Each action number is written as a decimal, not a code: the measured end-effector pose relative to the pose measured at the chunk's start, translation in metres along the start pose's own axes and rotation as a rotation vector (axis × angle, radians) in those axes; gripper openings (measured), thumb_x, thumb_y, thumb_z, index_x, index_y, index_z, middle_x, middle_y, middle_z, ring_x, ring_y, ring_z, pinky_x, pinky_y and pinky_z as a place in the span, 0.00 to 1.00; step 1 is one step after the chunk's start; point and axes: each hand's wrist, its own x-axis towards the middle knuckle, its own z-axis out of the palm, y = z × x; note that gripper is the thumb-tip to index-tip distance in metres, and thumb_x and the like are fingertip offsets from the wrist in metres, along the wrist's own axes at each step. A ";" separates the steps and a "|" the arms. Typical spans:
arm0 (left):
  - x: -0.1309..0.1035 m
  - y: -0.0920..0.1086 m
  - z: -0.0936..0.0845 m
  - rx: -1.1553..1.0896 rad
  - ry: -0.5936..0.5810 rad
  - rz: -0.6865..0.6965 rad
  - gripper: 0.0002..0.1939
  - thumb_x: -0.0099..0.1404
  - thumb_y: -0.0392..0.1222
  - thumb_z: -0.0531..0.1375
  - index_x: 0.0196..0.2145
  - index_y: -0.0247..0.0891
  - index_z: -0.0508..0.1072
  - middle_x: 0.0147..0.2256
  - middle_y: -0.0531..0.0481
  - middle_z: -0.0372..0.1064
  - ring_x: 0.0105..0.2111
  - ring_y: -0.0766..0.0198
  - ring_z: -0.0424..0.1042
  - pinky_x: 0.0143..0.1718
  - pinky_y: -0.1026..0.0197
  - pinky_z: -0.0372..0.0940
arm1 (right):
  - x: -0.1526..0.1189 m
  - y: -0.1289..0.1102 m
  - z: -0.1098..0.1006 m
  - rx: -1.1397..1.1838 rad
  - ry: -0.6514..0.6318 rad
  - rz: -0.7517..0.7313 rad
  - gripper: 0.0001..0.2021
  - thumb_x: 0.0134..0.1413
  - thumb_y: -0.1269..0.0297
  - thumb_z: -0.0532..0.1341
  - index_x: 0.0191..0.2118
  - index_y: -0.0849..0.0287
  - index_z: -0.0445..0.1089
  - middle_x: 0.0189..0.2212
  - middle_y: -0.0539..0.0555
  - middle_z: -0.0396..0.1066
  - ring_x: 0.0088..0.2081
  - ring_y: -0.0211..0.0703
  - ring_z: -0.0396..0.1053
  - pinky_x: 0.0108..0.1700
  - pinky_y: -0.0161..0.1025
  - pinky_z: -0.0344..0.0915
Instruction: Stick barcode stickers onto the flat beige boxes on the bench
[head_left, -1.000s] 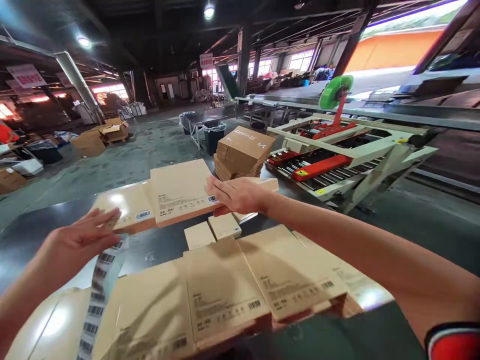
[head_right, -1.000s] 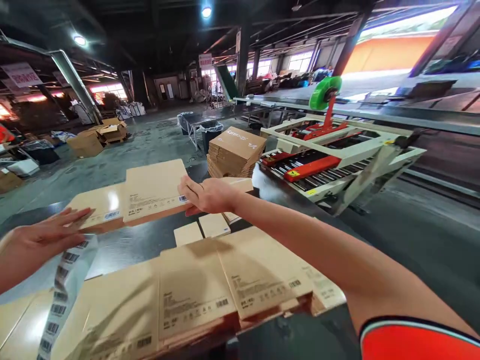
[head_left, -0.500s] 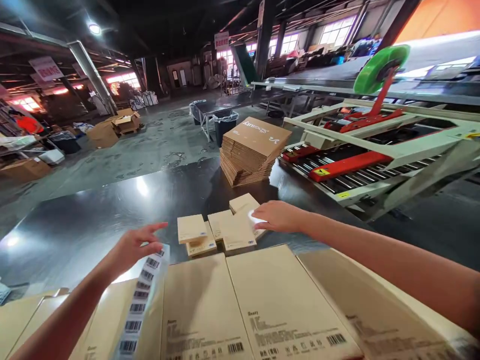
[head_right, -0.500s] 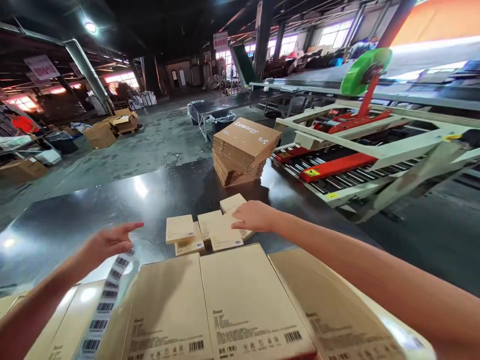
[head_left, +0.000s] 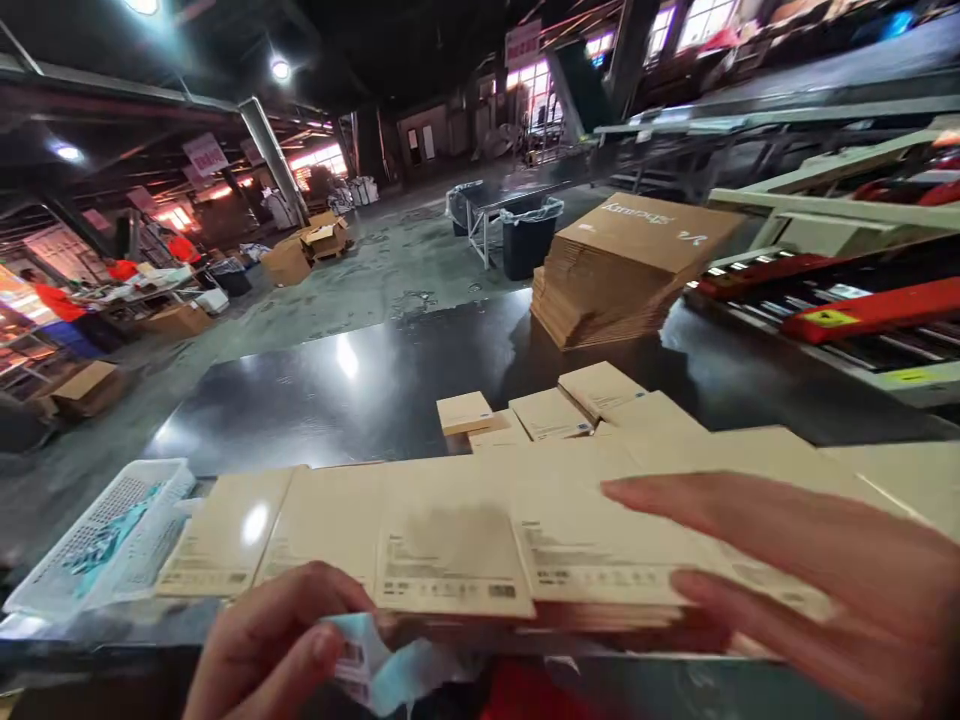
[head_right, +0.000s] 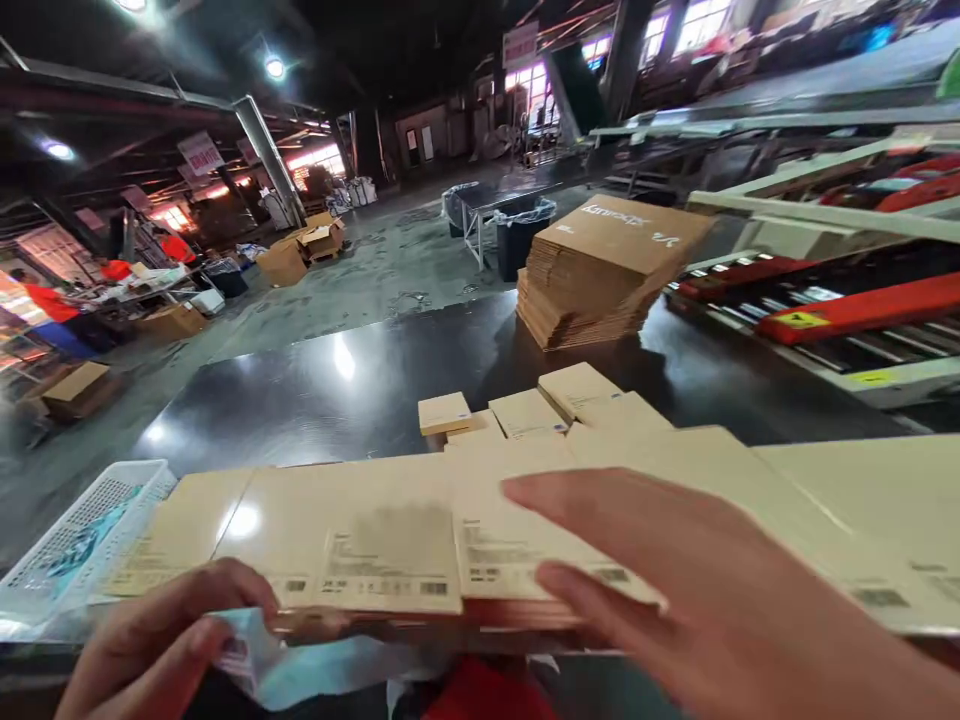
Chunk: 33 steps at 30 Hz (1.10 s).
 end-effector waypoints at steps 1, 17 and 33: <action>-0.005 -0.011 -0.004 -0.023 -0.013 0.038 0.12 0.62 0.47 0.58 0.27 0.40 0.78 0.28 0.48 0.75 0.25 0.62 0.74 0.24 0.67 0.67 | 0.005 -0.039 0.015 0.093 0.009 -0.031 0.24 0.54 0.57 0.60 0.57 0.37 0.61 0.44 0.50 0.75 0.41 0.49 0.74 0.38 0.41 0.73; -0.080 -0.133 -0.089 -0.541 0.084 -0.056 0.17 0.56 0.54 0.64 0.40 0.43 0.72 0.33 0.50 0.73 0.31 0.62 0.73 0.30 0.63 0.70 | 0.067 -0.311 0.183 1.023 -0.043 0.476 0.04 0.55 0.64 0.60 0.37 0.54 0.68 0.25 0.46 0.72 0.26 0.36 0.70 0.28 0.31 0.67; -0.081 -0.175 -0.119 -0.132 0.206 0.109 0.10 0.64 0.46 0.56 0.28 0.41 0.72 0.25 0.52 0.70 0.25 0.65 0.69 0.28 0.65 0.64 | 0.081 -0.344 0.213 0.589 0.046 0.323 0.06 0.56 0.65 0.59 0.29 0.56 0.69 0.22 0.49 0.70 0.24 0.35 0.66 0.26 0.32 0.61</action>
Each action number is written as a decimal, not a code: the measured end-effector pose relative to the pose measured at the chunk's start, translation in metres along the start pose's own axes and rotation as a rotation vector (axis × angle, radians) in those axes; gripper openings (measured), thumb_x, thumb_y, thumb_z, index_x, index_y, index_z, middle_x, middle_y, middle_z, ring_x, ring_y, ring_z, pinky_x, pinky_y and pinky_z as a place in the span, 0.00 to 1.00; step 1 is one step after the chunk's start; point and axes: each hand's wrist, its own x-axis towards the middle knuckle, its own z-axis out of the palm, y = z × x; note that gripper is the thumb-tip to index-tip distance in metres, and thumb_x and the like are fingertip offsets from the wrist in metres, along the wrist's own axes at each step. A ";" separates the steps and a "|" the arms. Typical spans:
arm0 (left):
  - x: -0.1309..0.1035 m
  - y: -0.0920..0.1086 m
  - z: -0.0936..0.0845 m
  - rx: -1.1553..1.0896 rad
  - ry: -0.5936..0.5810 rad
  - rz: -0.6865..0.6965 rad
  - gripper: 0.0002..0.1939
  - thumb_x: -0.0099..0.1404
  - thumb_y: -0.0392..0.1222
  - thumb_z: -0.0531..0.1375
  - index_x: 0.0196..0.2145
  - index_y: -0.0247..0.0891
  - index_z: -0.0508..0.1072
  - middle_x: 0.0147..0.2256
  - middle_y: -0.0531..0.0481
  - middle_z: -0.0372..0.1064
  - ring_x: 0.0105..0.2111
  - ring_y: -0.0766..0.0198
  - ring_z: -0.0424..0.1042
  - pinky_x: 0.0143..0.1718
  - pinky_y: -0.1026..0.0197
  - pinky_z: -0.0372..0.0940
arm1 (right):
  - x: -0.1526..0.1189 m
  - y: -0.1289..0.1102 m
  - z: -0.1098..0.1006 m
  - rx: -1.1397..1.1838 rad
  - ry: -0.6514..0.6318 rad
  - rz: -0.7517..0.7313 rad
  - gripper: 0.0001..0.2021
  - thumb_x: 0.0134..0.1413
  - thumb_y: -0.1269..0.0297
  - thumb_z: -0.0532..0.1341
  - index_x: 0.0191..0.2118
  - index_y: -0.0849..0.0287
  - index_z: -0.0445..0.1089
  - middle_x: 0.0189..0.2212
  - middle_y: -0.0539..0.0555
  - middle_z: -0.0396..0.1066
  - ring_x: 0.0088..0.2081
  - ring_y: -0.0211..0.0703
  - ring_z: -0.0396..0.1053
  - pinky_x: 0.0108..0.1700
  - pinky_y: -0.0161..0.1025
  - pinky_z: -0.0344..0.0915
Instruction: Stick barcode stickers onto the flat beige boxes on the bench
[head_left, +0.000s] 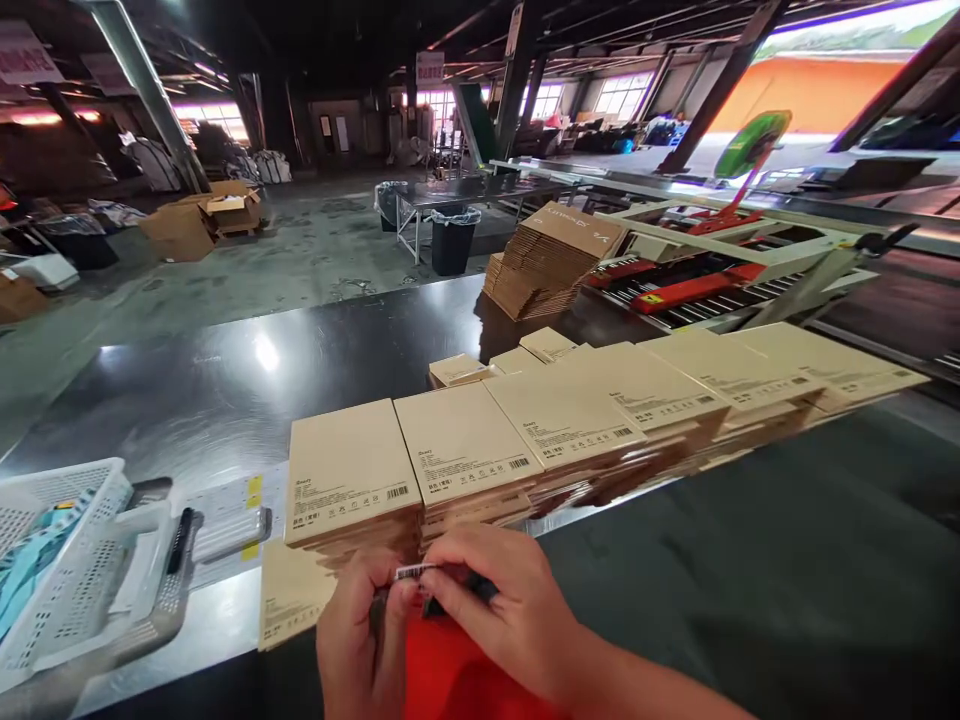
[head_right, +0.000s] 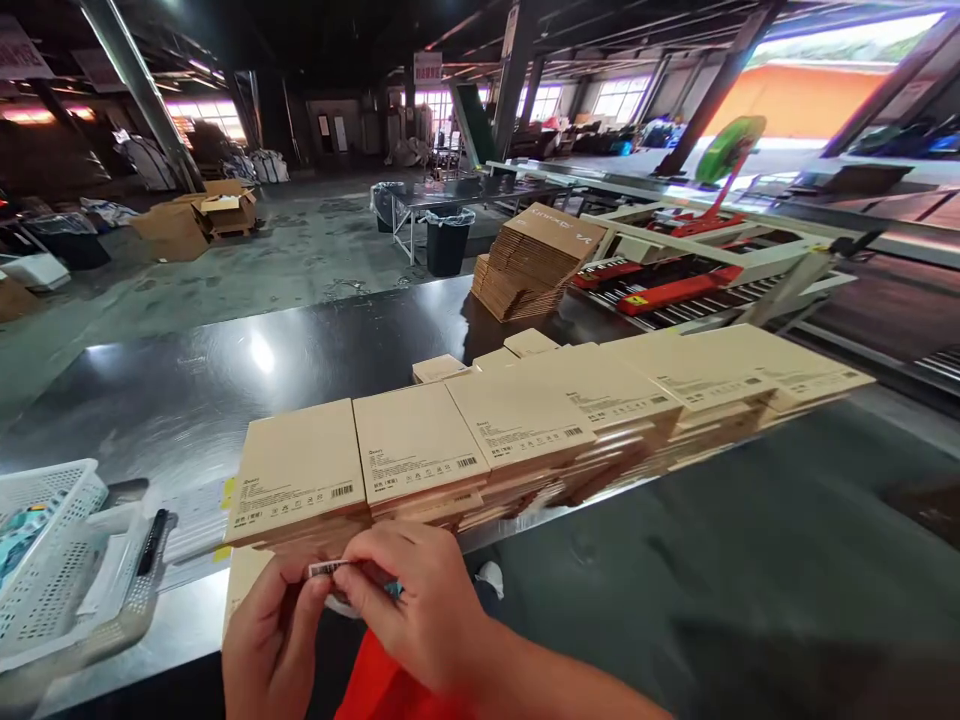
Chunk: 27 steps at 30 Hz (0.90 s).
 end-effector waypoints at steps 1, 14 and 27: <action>-0.001 -0.002 0.000 0.040 0.017 0.008 0.11 0.64 0.46 0.55 0.27 0.42 0.71 0.24 0.52 0.70 0.24 0.65 0.68 0.27 0.65 0.63 | 0.002 0.000 0.000 -0.008 0.014 -0.015 0.06 0.56 0.66 0.59 0.28 0.55 0.69 0.23 0.49 0.71 0.25 0.36 0.67 0.28 0.33 0.62; 0.013 -0.053 -0.018 0.606 0.048 0.579 0.02 0.61 0.35 0.60 0.32 0.40 0.71 0.47 0.44 0.75 0.52 0.53 0.69 0.60 0.48 0.51 | 0.065 0.023 0.000 -0.301 -0.144 0.338 0.08 0.52 0.66 0.62 0.24 0.56 0.70 0.49 0.53 0.70 0.55 0.52 0.61 0.55 0.56 0.56; 0.010 -0.057 -0.014 0.606 0.063 0.538 0.02 0.61 0.35 0.60 0.33 0.41 0.71 0.46 0.44 0.75 0.52 0.53 0.68 0.58 0.47 0.53 | 0.063 0.030 0.014 -0.428 -0.113 0.285 0.09 0.50 0.67 0.61 0.21 0.56 0.69 0.45 0.53 0.70 0.50 0.51 0.61 0.50 0.54 0.58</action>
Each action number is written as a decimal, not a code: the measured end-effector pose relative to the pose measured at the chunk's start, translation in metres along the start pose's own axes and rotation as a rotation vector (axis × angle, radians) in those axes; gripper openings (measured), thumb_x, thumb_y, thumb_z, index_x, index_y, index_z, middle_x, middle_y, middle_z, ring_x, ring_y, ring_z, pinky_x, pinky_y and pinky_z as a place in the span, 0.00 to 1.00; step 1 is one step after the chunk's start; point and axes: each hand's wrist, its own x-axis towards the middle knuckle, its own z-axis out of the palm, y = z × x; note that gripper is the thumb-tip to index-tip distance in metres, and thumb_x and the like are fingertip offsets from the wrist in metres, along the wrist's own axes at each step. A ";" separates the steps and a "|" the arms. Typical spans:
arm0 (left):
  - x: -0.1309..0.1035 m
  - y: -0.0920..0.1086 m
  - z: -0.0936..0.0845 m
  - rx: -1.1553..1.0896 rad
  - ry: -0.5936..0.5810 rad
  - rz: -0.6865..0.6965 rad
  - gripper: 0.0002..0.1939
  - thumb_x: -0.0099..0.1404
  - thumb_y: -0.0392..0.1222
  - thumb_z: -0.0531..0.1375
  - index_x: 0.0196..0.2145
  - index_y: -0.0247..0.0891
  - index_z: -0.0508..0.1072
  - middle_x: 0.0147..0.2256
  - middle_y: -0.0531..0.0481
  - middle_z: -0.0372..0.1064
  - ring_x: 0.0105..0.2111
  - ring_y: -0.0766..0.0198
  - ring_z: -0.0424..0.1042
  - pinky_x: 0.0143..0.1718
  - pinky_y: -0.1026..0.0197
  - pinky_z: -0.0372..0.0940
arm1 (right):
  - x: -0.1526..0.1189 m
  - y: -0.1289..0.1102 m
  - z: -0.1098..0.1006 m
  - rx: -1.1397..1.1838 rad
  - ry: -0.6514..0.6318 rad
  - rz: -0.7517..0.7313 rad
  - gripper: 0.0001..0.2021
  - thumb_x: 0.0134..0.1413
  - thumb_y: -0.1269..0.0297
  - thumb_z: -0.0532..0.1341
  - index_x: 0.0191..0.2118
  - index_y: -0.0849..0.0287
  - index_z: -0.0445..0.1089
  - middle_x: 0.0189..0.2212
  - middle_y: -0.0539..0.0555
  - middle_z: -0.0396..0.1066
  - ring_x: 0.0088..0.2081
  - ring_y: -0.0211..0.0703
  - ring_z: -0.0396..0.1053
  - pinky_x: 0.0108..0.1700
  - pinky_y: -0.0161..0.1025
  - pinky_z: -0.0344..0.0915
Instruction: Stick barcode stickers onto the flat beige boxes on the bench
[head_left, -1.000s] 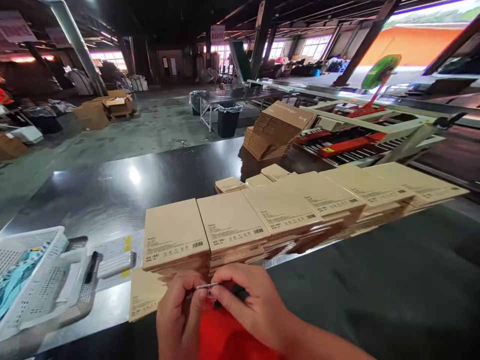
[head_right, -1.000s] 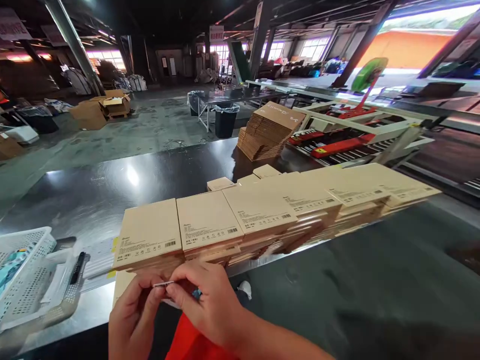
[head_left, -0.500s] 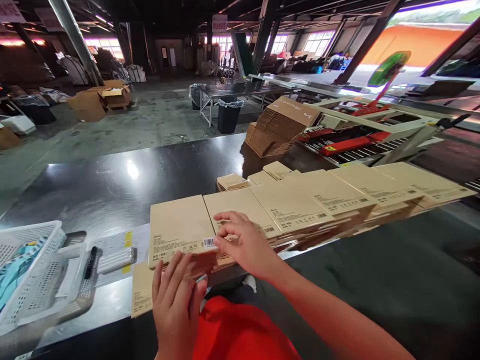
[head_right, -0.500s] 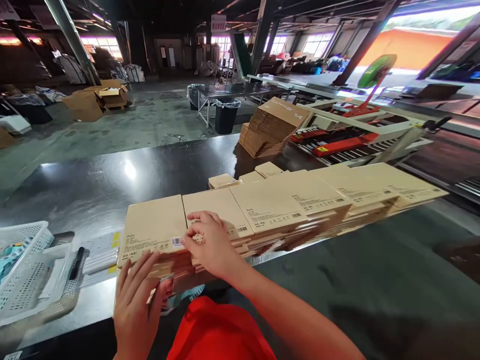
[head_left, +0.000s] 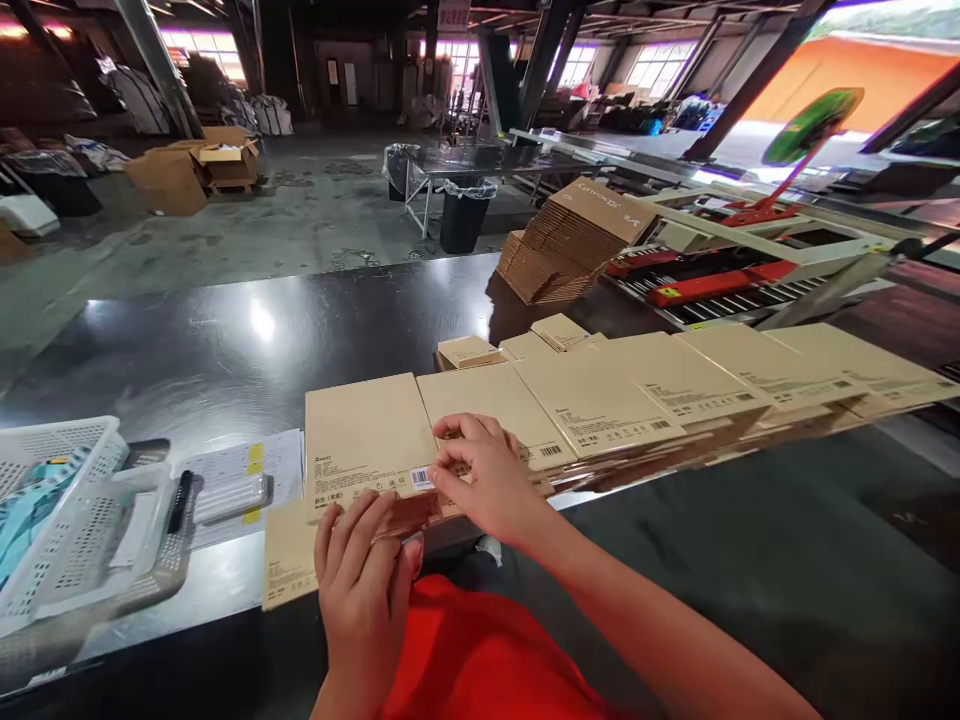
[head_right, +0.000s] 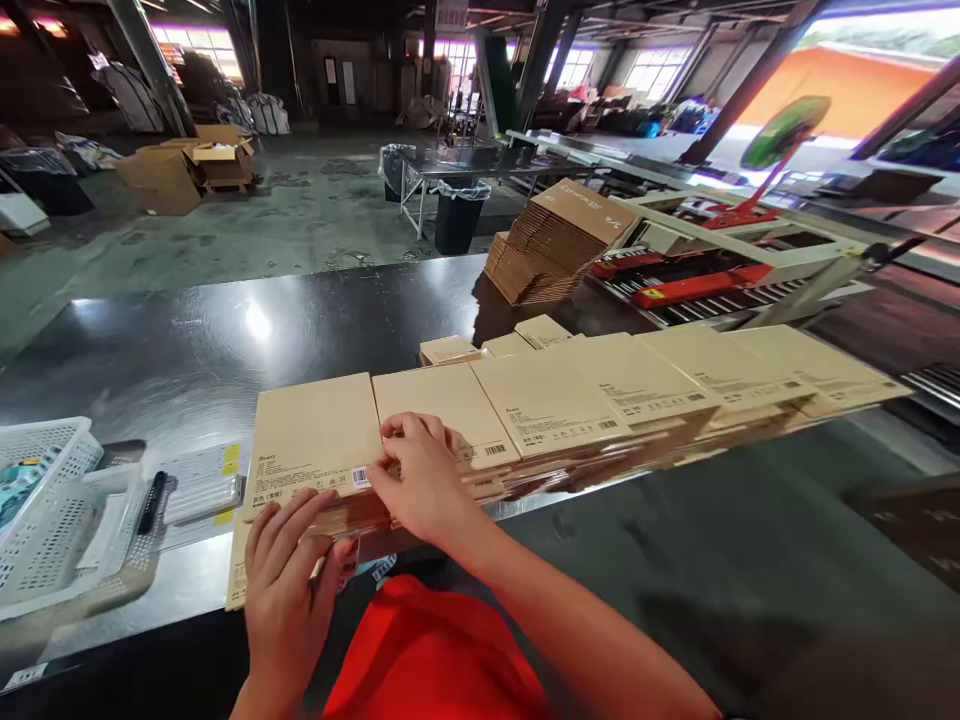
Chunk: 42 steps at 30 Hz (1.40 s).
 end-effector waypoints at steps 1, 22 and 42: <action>0.000 0.000 0.000 -0.001 0.001 0.001 0.02 0.61 0.35 0.60 0.33 0.41 0.71 0.46 0.44 0.75 0.52 0.53 0.68 0.58 0.46 0.53 | 0.000 0.000 0.001 -0.002 0.003 -0.001 0.09 0.50 0.67 0.61 0.21 0.56 0.69 0.45 0.53 0.70 0.50 0.51 0.61 0.50 0.54 0.57; 0.004 0.006 0.000 -0.028 0.038 -0.042 0.04 0.62 0.33 0.59 0.31 0.39 0.71 0.43 0.44 0.76 0.50 0.55 0.71 0.57 0.47 0.55 | 0.000 -0.002 0.014 -0.327 0.110 -0.023 0.18 0.46 0.49 0.67 0.22 0.57 0.65 0.37 0.58 0.65 0.44 0.53 0.59 0.47 0.50 0.56; 0.025 0.089 0.015 -0.721 0.011 -0.411 0.12 0.63 0.44 0.59 0.45 0.40 0.71 0.37 0.47 0.74 0.36 0.61 0.74 0.34 0.63 0.71 | -0.064 0.042 -0.048 0.680 -0.088 -0.277 0.03 0.58 0.67 0.59 0.37 0.58 0.68 0.31 0.50 0.71 0.31 0.35 0.68 0.33 0.30 0.64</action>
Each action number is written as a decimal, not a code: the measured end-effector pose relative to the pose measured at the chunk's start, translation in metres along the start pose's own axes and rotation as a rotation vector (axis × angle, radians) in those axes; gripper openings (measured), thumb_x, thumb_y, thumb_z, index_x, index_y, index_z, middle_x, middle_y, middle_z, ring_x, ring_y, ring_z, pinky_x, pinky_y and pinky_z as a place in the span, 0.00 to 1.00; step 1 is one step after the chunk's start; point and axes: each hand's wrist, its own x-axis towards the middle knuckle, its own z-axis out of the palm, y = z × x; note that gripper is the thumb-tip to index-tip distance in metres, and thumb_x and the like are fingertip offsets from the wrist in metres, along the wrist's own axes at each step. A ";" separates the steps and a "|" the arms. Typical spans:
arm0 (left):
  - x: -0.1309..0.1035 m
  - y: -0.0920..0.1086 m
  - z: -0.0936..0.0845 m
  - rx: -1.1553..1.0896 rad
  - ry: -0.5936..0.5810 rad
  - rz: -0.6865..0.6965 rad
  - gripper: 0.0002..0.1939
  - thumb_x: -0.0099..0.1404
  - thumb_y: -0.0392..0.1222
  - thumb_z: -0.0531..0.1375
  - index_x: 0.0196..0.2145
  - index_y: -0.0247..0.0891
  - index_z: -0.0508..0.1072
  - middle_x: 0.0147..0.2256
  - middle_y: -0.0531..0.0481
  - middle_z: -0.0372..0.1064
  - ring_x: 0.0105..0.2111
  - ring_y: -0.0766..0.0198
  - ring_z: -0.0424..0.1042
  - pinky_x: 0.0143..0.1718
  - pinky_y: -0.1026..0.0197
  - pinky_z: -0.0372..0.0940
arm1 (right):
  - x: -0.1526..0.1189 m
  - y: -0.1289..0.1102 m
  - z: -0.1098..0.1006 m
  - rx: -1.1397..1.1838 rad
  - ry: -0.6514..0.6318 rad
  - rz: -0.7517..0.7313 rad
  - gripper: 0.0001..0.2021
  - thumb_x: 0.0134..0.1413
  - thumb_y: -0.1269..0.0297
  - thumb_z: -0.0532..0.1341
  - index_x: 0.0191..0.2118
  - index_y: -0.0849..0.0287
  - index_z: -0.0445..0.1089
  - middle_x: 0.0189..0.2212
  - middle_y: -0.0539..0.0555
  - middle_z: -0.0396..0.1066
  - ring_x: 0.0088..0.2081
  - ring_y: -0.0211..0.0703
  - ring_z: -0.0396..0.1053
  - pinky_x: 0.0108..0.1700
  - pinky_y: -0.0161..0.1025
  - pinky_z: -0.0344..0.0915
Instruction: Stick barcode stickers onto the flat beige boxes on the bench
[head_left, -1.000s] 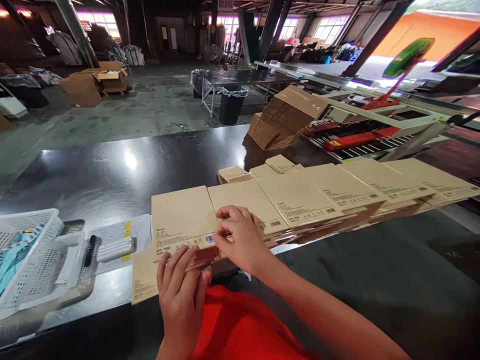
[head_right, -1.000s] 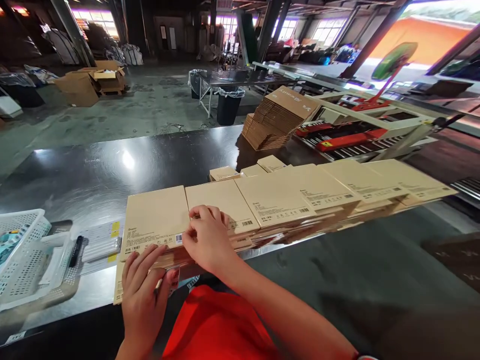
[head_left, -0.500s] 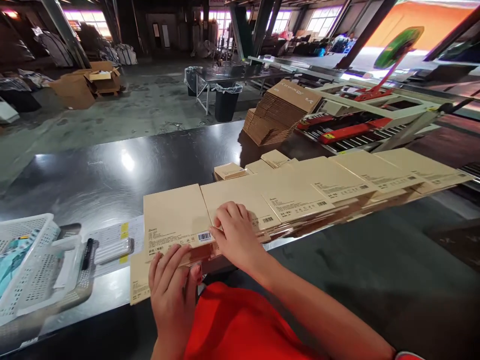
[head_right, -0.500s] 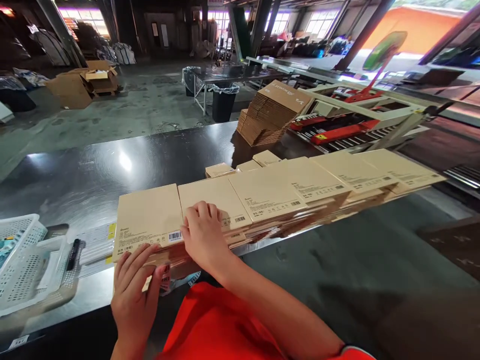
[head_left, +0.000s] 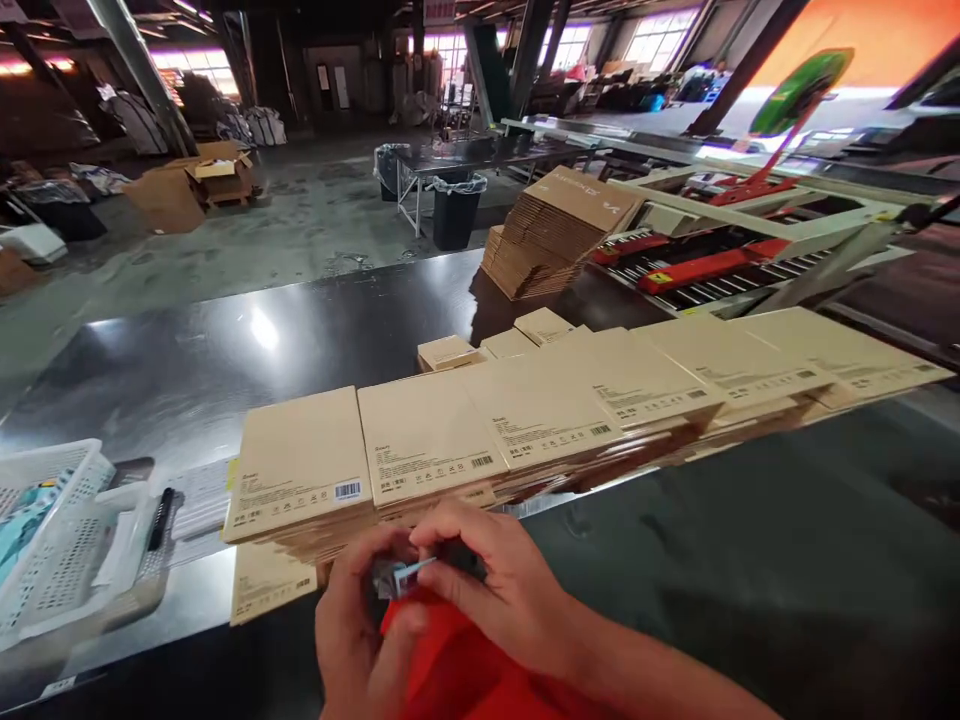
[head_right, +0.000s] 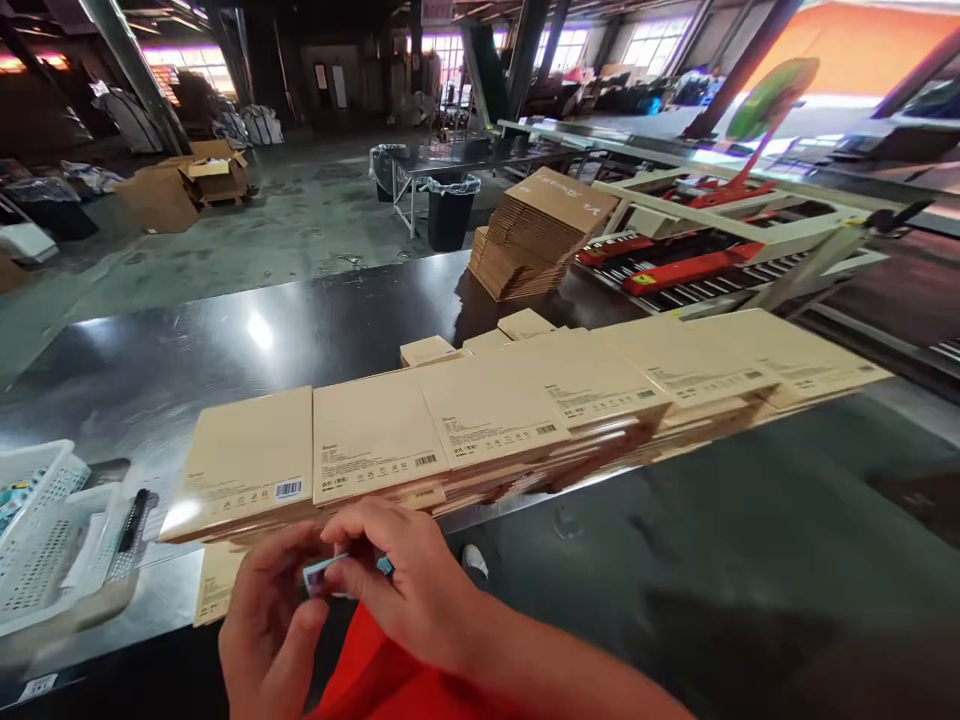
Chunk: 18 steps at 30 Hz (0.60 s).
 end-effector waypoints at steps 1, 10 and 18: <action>0.001 0.001 0.006 -0.016 -0.028 -0.014 0.11 0.63 0.42 0.59 0.44 0.41 0.71 0.36 0.48 0.74 0.36 0.62 0.74 0.34 0.64 0.71 | -0.002 0.003 -0.005 0.000 0.016 0.012 0.03 0.58 0.67 0.59 0.38 0.58 0.69 0.30 0.50 0.72 0.31 0.35 0.68 0.33 0.30 0.64; 0.006 0.010 0.052 0.109 -0.115 -0.029 0.09 0.65 0.38 0.55 0.27 0.39 0.67 0.22 0.56 0.67 0.21 0.71 0.66 0.22 0.70 0.63 | -0.024 0.018 -0.043 -0.070 0.170 0.013 0.07 0.57 0.64 0.61 0.29 0.57 0.69 0.25 0.49 0.67 0.29 0.36 0.66 0.31 0.32 0.63; 0.007 -0.004 0.060 0.446 -0.140 0.270 0.06 0.64 0.33 0.57 0.29 0.38 0.70 0.48 0.40 0.73 0.37 0.63 0.76 0.34 0.66 0.68 | 0.009 0.028 -0.088 -0.454 0.195 0.232 0.06 0.53 0.67 0.63 0.26 0.55 0.71 0.47 0.55 0.69 0.51 0.50 0.63 0.53 0.51 0.59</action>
